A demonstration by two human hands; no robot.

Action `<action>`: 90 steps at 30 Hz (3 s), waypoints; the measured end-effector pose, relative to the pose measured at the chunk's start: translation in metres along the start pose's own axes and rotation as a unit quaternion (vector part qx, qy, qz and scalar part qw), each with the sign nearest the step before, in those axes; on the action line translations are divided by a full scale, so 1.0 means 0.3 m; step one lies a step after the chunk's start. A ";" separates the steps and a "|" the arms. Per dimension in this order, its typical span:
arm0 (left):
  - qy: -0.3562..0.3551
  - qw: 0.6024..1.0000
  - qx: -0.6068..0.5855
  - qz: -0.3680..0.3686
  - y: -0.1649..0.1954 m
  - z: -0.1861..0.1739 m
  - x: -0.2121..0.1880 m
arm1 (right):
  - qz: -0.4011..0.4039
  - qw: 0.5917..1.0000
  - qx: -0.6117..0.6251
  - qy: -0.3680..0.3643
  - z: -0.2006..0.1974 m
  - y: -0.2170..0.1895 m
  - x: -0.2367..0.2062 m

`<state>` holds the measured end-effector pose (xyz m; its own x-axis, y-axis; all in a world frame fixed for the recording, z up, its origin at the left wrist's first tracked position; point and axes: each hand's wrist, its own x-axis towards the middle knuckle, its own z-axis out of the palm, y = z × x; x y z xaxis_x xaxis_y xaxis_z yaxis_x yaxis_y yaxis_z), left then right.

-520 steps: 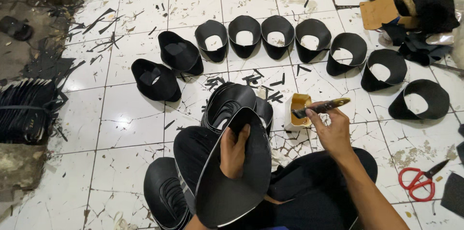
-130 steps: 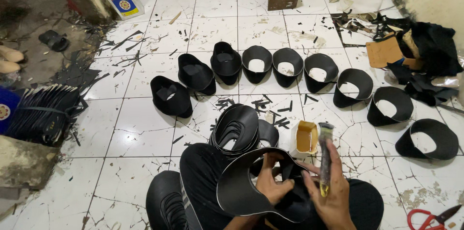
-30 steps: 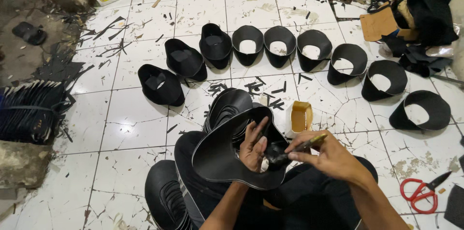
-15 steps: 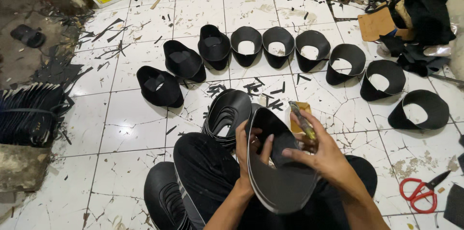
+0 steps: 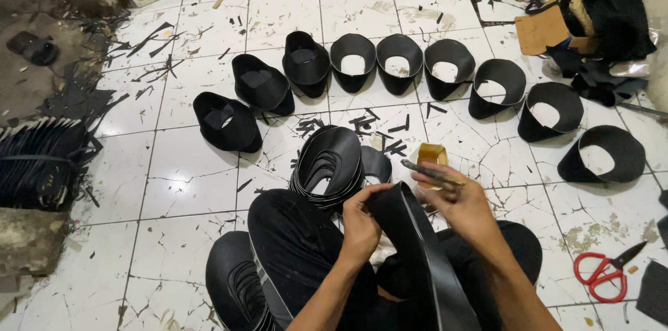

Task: The person sits on the workshop floor and uses a brush to apply glue from a small container along the edges of black shoe upper components, then places each treated piece in a row on the floor with the others.

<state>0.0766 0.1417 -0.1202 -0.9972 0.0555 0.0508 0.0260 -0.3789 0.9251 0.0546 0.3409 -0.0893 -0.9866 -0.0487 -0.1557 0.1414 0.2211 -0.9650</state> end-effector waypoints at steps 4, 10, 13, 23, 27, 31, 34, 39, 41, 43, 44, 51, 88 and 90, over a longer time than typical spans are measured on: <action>0.047 0.998 0.031 -0.041 -0.004 -0.013 0.004 | -0.026 0.992 0.055 0.109 -0.087 0.139 0.096; 0.093 0.987 0.104 -0.084 0.016 -0.045 -0.017 | -0.018 0.988 0.097 0.123 -0.106 0.301 0.188; 0.142 0.971 0.157 -0.112 0.000 -0.064 -0.018 | -0.022 0.990 0.045 0.131 -0.091 0.327 0.211; 0.075 0.997 0.026 -0.021 0.010 -0.108 -0.025 | -0.071 0.956 -0.269 0.096 -0.052 0.320 0.267; 0.075 0.992 -0.035 -0.094 0.044 -0.089 -0.037 | -0.111 0.890 -0.433 0.093 -0.026 0.324 0.282; 0.059 0.995 0.030 -0.077 0.019 -0.109 -0.034 | -0.114 0.870 -0.477 0.056 -0.028 0.318 0.297; 0.049 0.999 -0.012 -0.018 -0.015 -0.126 -0.028 | -0.145 0.877 -0.449 0.093 -0.049 0.302 0.278; 0.046 0.986 -0.009 -0.161 0.003 -0.138 -0.003 | -0.139 0.877 -0.454 0.072 -0.096 0.203 0.189; 0.003 0.993 0.037 -0.114 0.031 -0.131 0.001 | -0.014 0.858 -0.512 -0.016 -0.102 0.141 0.141; -0.024 0.993 0.028 -0.113 0.056 -0.115 0.007 | -0.064 0.954 -0.291 0.041 -0.091 0.080 0.080; -0.029 0.990 -0.001 -0.138 0.068 -0.106 0.001 | -0.085 0.980 -0.170 0.065 -0.076 0.056 0.043; -0.068 0.980 -0.033 -0.187 0.138 -0.052 -0.016 | -0.292 0.953 -0.037 0.075 0.011 -0.028 -0.096; 0.057 0.996 0.063 0.037 0.138 -0.065 -0.004 | -0.390 0.886 -0.251 -0.011 0.003 -0.180 -0.111; 0.055 0.995 0.077 0.034 0.121 -0.066 -0.006 | -0.407 0.878 -0.251 0.006 0.006 -0.180 -0.108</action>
<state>0.0781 0.1097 -0.0941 -0.9943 -0.0691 0.0813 0.0953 -0.2328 0.9678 0.0791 0.3289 -0.0325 -0.7456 -0.3807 0.5469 -0.6618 0.5194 -0.5406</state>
